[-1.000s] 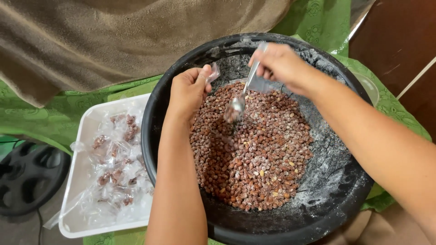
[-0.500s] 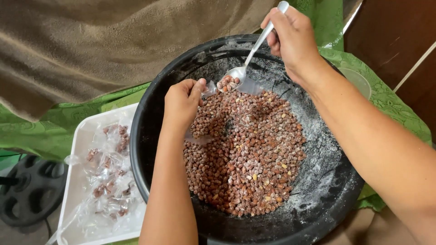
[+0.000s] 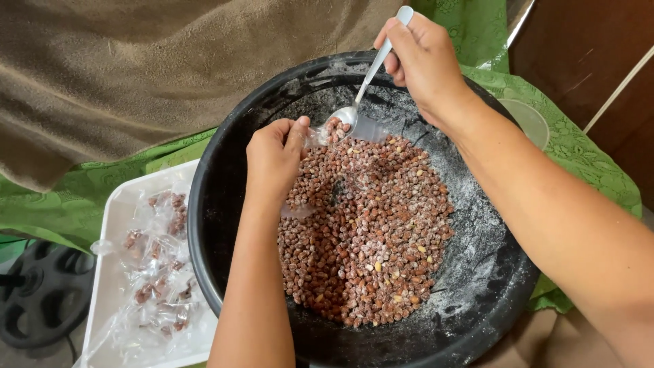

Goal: Packaging peanuts into small plastic bags using a spoon from a large bowl.

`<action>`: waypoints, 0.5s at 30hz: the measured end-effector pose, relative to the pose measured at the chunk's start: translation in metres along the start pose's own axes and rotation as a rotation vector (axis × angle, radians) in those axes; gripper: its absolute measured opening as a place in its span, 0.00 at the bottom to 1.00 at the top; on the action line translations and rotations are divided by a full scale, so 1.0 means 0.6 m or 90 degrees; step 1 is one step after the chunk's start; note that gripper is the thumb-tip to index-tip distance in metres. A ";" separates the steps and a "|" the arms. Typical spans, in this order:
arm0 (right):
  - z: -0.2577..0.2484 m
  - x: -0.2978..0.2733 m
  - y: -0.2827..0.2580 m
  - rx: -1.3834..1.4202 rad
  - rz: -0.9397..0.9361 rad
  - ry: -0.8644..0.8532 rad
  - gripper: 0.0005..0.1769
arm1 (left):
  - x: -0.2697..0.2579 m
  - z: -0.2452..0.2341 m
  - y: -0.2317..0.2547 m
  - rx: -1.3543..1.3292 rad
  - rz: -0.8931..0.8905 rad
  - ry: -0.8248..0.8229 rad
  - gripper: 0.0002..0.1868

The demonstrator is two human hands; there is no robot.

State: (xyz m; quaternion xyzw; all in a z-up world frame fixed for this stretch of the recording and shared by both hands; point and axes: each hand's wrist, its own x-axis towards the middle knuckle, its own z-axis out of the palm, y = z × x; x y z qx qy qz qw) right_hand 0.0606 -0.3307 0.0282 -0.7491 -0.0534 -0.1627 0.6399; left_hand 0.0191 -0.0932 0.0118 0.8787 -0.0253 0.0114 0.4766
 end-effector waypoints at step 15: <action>0.003 -0.017 -0.019 -0.074 -0.212 -0.081 0.17 | -0.011 -0.002 0.031 -0.206 -0.188 -0.272 0.09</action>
